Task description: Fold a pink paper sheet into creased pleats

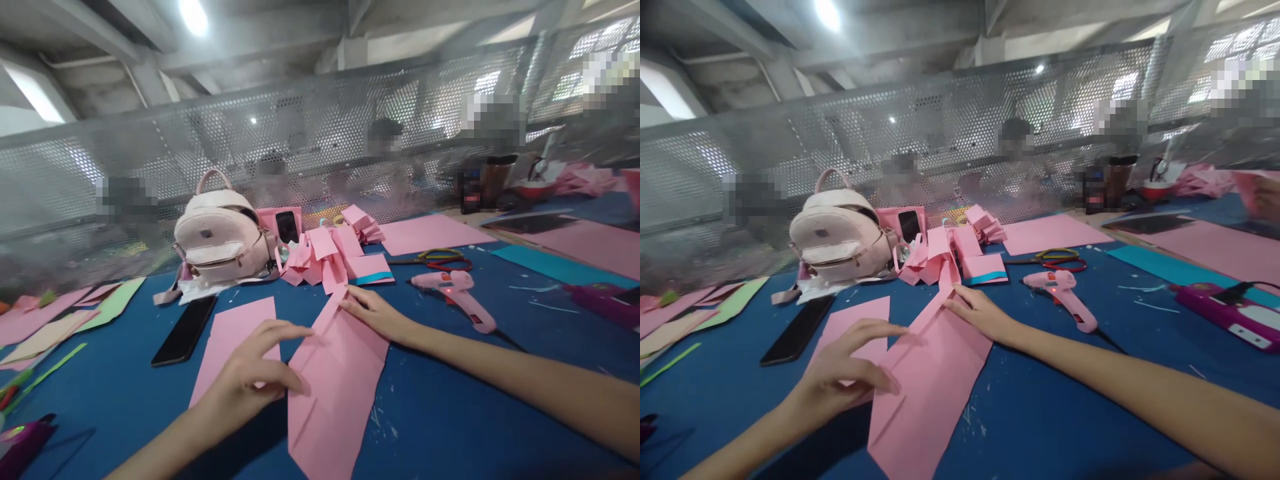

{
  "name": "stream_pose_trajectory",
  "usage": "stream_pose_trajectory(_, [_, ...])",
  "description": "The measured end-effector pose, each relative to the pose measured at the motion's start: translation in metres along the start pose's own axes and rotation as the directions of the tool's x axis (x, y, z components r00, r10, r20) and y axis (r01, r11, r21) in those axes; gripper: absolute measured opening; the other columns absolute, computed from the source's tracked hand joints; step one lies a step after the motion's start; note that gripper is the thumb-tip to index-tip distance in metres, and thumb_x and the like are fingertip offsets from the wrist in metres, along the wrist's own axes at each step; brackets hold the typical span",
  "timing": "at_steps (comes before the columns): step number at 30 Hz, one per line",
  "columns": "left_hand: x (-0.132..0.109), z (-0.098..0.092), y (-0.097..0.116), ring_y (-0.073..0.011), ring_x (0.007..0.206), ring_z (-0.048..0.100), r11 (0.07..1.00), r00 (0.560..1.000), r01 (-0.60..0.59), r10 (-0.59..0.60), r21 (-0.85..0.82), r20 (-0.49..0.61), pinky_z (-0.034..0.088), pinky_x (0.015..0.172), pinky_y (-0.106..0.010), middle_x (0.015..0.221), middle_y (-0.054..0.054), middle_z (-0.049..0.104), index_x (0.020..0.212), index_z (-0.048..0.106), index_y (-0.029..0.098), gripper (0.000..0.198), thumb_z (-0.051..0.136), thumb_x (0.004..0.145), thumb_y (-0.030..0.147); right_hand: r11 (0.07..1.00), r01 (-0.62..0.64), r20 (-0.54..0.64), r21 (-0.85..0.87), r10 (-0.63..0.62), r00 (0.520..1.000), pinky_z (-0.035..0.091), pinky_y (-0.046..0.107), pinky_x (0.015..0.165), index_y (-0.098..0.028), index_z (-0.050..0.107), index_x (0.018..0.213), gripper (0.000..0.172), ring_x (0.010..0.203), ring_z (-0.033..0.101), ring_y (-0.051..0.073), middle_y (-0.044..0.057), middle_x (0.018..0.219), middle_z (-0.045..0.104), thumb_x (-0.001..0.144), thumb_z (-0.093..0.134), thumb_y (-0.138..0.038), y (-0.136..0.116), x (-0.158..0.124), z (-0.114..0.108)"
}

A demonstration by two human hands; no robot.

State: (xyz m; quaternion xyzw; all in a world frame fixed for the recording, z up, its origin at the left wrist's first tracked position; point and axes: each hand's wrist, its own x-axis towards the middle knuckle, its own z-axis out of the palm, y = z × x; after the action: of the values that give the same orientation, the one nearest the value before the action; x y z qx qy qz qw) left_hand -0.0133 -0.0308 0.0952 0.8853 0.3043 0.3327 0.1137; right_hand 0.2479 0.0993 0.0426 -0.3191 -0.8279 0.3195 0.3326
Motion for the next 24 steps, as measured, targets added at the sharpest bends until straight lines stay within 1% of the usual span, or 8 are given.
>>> stream_pose_trajectory(3, [-0.003,-0.003,-0.02,-0.021,0.117,0.061,0.99,0.986,0.128,-0.121,-0.054,0.115,0.055,0.089,-0.035,0.136,-0.006,0.061,0.082,0.078,0.025,0.035,0.052,0.095,0.005,0.998,-0.046,0.01,0.048,0.046,0.999,0.045,0.029,0.065,-0.017,0.059,0.094,0.045,0.073,0.058,0.018,0.004,0.084,0.063,0.095,0.044,-0.059,0.004,0.003,0.0])
stream_pose_trajectory(6, [-0.006,-0.003,-0.035,-0.0224,0.123,0.06,0.986,0.96,0.166,-0.158,-0.016,0.231,0.056,0.091,-0.036,0.143,-0.005,0.057,0.078,0.078,0.024,0.037,0.051,0.093,0.003,0.993,-0.099,0.071,0.065,0.095,0.993,0.035,0.024,0.052,-0.017,0.059,0.085,0.038,0.055,0.046,0.012,-0.004,0.062,0.05,0.088,0.055,-0.055,0.008,0.005,0.0])
stream_pose_trajectory(8, [-0.007,-0.001,-0.041,-0.0235,0.128,0.056,0.988,0.951,0.156,-0.153,0.011,0.271,0.053,0.097,-0.04,0.147,-0.004,0.053,0.076,0.077,0.023,0.039,0.05,0.09,0.0,0.991,-0.122,0.123,0.053,0.115,0.986,0.032,0.023,0.051,-0.017,0.061,0.079,0.031,0.053,0.042,0.011,-0.005,0.058,0.048,0.082,0.064,-0.048,0.009,0.005,0.0])
stream_pose_trajectory(11, [-0.006,0.0,-0.042,-0.0237,0.131,0.053,0.991,0.94,0.129,-0.13,0.021,0.315,0.05,0.101,-0.041,0.15,-0.002,0.049,0.08,0.077,0.025,0.041,0.049,0.084,-0.006,0.99,-0.139,0.174,0.002,0.137,0.975,0.035,0.024,0.054,-0.017,0.068,0.083,0.022,0.059,0.049,0.013,-0.002,0.065,0.057,0.077,0.069,-0.037,0.005,0.004,-0.001])
stream_pose_trajectory(14, [0.0,0.0,-0.038,-0.0219,0.131,0.051,0.998,0.919,0.058,-0.061,0.019,0.389,0.049,0.102,-0.036,0.151,-0.001,0.048,0.091,0.076,0.027,0.046,0.051,0.079,-0.01,0.987,-0.141,0.203,-0.073,0.153,0.967,0.039,0.025,0.061,-0.018,0.072,0.087,0.016,0.069,0.056,0.015,0.001,0.077,0.067,0.075,0.069,-0.028,-0.003,0.005,-0.004])
stream_pose_trajectory(16, [0.005,0.002,-0.035,-0.0207,0.128,0.052,0.998,0.9,-0.038,0.015,0.044,0.437,0.049,0.101,-0.034,0.15,-0.001,0.05,0.103,0.074,0.028,0.048,0.051,0.083,-0.008,0.982,-0.137,0.213,-0.127,0.162,0.964,0.039,0.026,0.064,-0.019,0.073,0.085,0.013,0.073,0.057,0.016,0.002,0.083,0.069,0.075,0.068,-0.025,-0.006,0.006,-0.004])
stream_pose_trajectory(20, [0.012,0.017,-0.035,-0.022,0.119,0.056,0.947,0.867,-0.239,0.109,0.214,0.487,0.05,0.093,-0.036,0.143,-0.007,0.056,0.13,0.06,0.025,0.042,0.052,0.094,0.004,0.959,-0.154,0.222,-0.238,0.208,0.952,0.035,0.026,0.059,-0.021,0.072,0.077,0.009,0.066,0.053,0.015,-0.002,0.074,0.066,0.072,0.072,-0.029,-0.006,0.009,-0.001])
stream_pose_trajectory(24, [0.013,0.034,-0.041,-0.024,0.118,0.058,0.906,0.879,-0.275,0.103,0.32,0.465,0.051,0.092,-0.038,0.14,-0.012,0.057,0.136,0.053,0.02,0.045,0.051,0.094,0.007,0.93,-0.16,0.242,-0.332,0.248,0.938,0.033,0.026,0.056,-0.023,0.071,0.076,0.013,0.065,0.055,0.016,-0.002,0.071,0.067,0.07,0.075,-0.034,-0.009,0.008,-0.003])
